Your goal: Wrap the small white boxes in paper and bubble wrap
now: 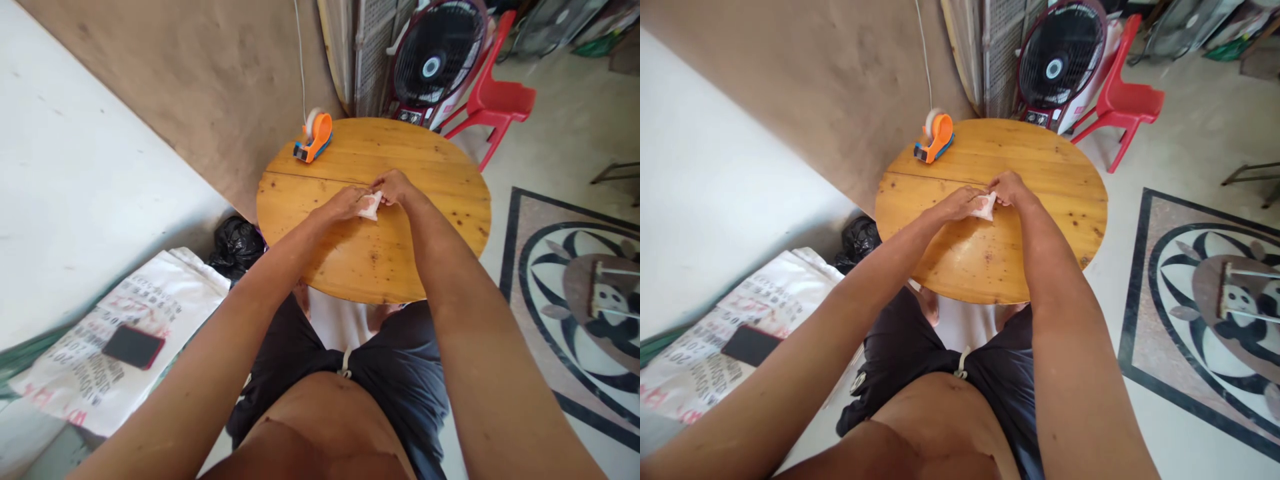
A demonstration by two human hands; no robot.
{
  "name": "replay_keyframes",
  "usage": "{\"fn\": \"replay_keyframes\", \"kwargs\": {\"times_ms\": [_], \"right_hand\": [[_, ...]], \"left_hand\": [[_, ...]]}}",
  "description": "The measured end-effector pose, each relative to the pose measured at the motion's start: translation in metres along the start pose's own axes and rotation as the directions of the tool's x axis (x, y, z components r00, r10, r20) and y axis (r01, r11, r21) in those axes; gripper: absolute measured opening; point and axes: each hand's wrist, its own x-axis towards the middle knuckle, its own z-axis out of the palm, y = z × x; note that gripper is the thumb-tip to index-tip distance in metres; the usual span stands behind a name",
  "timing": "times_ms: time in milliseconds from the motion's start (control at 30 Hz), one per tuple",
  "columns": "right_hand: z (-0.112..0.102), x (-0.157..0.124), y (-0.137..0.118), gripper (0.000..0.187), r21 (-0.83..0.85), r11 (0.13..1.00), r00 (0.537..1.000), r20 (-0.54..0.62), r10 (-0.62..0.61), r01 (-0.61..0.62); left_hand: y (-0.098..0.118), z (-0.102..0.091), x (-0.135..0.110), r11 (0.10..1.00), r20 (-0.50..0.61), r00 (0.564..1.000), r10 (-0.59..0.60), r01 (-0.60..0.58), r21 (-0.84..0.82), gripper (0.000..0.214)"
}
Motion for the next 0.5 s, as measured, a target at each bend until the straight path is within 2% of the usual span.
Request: {"fn": "replay_keyframes", "kwargs": {"times_ms": [67,167,367,500], "right_hand": [[-0.001,0.0,-0.001,0.005,-0.003,1.0,1.0,-0.001,-0.028,0.028],[-0.001,0.005,0.001,0.013,0.005,0.998,0.998,-0.014,-0.061,0.061],[-0.002,0.015,0.006,0.014,0.099,0.98,0.985,-0.035,-0.167,0.17],[-0.006,0.003,0.002,0.009,0.128,0.969,0.977,-0.052,-0.207,0.212]], "left_hand": [[-0.001,0.0,0.002,1.0,0.007,1.0,-0.025,0.026,-0.015,0.053],[-0.008,0.002,0.004,0.999,0.01,0.999,-0.044,0.044,-0.013,0.055],[-0.015,0.006,0.004,1.0,-0.027,0.999,-0.03,0.03,-0.003,0.05],[-0.012,0.011,0.002,0.999,-0.108,0.994,-0.03,0.028,-0.018,0.049]]}}
